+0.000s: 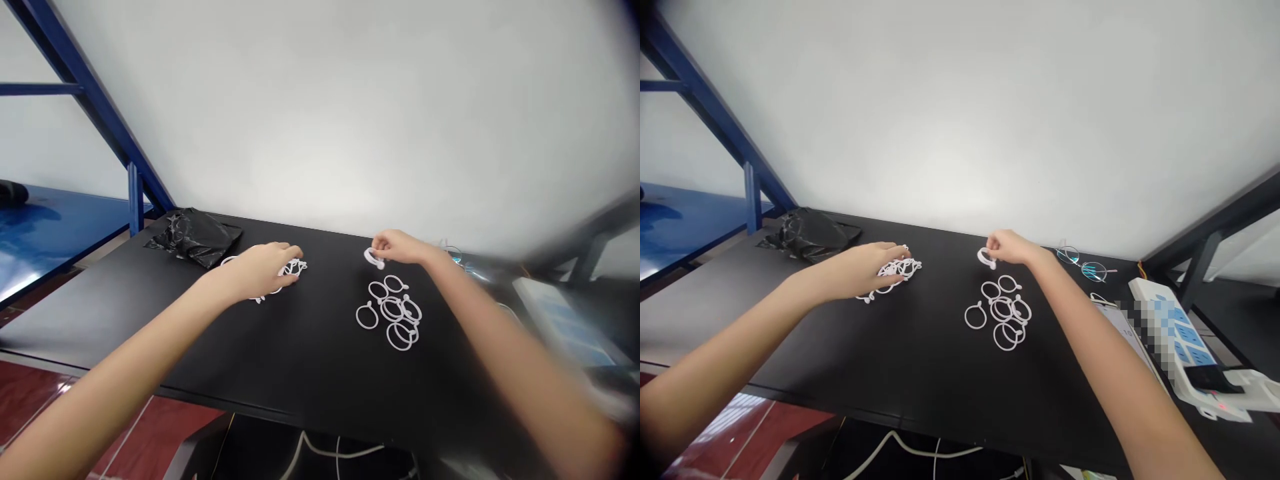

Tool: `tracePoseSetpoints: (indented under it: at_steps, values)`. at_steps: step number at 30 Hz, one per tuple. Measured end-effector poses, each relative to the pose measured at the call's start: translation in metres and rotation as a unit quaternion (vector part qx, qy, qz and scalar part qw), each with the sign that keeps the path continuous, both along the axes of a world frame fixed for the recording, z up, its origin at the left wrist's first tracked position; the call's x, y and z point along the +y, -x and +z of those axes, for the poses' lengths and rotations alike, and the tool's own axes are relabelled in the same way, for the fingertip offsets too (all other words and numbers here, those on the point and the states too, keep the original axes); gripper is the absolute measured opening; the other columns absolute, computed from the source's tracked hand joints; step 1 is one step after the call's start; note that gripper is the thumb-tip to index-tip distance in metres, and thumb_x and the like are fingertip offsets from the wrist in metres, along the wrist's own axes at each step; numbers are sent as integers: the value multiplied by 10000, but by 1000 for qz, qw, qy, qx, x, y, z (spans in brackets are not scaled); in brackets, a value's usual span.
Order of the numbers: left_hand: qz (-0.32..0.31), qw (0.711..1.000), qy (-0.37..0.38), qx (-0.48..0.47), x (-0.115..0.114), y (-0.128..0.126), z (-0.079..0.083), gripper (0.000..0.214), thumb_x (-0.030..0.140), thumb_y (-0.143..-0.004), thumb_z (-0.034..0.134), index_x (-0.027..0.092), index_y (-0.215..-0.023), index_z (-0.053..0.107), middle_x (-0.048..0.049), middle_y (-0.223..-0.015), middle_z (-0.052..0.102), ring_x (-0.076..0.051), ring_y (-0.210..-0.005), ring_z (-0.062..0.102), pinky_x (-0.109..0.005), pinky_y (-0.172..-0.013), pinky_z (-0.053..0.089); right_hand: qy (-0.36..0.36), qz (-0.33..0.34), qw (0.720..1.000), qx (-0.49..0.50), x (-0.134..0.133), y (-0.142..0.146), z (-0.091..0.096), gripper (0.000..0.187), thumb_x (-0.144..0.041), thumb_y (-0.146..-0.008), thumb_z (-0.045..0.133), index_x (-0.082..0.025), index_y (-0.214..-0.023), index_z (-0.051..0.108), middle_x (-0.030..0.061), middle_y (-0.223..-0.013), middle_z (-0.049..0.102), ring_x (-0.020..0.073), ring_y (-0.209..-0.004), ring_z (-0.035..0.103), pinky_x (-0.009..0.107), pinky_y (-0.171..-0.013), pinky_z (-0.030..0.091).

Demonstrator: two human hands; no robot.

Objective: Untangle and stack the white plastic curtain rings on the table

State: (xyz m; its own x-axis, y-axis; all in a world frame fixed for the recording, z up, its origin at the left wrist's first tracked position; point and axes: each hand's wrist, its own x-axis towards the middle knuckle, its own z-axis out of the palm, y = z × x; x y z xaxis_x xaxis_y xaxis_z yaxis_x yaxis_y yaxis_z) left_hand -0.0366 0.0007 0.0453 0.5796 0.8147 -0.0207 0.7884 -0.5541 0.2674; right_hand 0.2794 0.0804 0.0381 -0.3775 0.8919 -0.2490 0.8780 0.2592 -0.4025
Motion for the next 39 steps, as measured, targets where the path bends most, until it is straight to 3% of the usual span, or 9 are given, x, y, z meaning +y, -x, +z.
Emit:
tracePoseSetpoints:
  at_steps: [5, 8, 12, 16, 20, 27, 31, 35, 39]
  values:
    - [-156, 983, 42, -87, -8, -75, -23, 340, 304, -929, 523, 175, -1243, 536, -100, -1229, 588, -220, -1069, 600, -321, -911, 472, 101, -54, 989, -90, -16, -30, 0, 95, -208, -694, 705, -156, -749, 649, 36, -658, 693, 122, -512, 572, 234, -483, 432]
    - [-229, 968, 54, -90, -1, -113, -45, 417, 212, -881, 554, 136, -1287, 493, -145, -1324, 515, -254, -1209, 510, -340, -962, 456, 73, -65, 989, -111, -21, -29, -14, 88, -117, -642, 689, -158, -672, 617, 46, -648, 676, 142, -534, 580, 251, -493, 420]
    - [-236, 971, 26, -33, 11, -138, -61, 402, 139, -817, 549, 117, -1218, 528, -137, -1170, 574, -264, -1081, 537, -364, -900, 474, 10, -45, 995, -90, -26, -28, -20, 99, -113, -668, 629, -176, -620, 571, 51, -715, 669, 161, -643, 591, 264, -558, 403]
    - [-216, 976, 2, -17, 18, -144, -66, 247, 109, -770, 542, 137, -1007, 605, -114, -1010, 621, -258, -981, 553, -339, -802, 476, 5, -27, 998, -51, -31, -42, 0, 33, -152, -694, 596, -181, -710, 601, 25, -708, 672, 159, -650, 600, 255, -567, 400]
    - [-184, 982, -31, -37, 18, -136, -66, 124, 85, -749, 526, 159, -819, 597, -90, -871, 640, -250, -912, 555, -354, -788, 449, 104, -11, 994, -45, -42, -59, 10, 100, -149, -661, 593, -178, -740, 647, 16, -679, 692, 164, -634, 623, 241, -544, 396]
    - [-79, 954, 60, -284, 7, -93, -46, 131, 139, -819, 487, 197, -932, 517, 16, -768, 564, -129, -671, 505, -264, -629, 397, 81, -12, 991, -103, -61, -59, -30, 170, -111, -619, 589, -197, -762, 625, -4, -681, 642, 136, -571, 553, 239, -509, 362]
    - [5, 896, 234, -378, 4, -75, -41, 293, 192, -809, 569, 219, -1084, 471, 71, -650, 507, -107, -621, 477, -244, -597, 364, 37, -8, 994, -99, -62, -53, -22, 28, -174, -672, 582, -187, -653, 599, -3, -623, 580, 126, -547, 510, 246, -515, 352]
    - [144, 770, 395, -480, 1, -70, -46, 370, 290, -781, 657, 197, -1103, 502, -6, -784, 621, -112, -659, 532, -218, -512, 332, -24, -11, 1000, -11, -68, -27, 5, 72, -154, -678, 569, -185, -733, 604, -26, -596, 546, 114, -548, 498, 235, -533, 349]
    - [154, 664, 470, -561, -5, -69, -54, 306, 246, -783, 565, 192, -1083, 535, -66, -921, 654, -170, -835, 606, -232, -553, 445, 71, 10, 983, 170, -78, 16, 12, 43, -191, -718, 587, -177, -749, 561, -37, -602, 550, 92, -517, 478, 212, -487, 346]
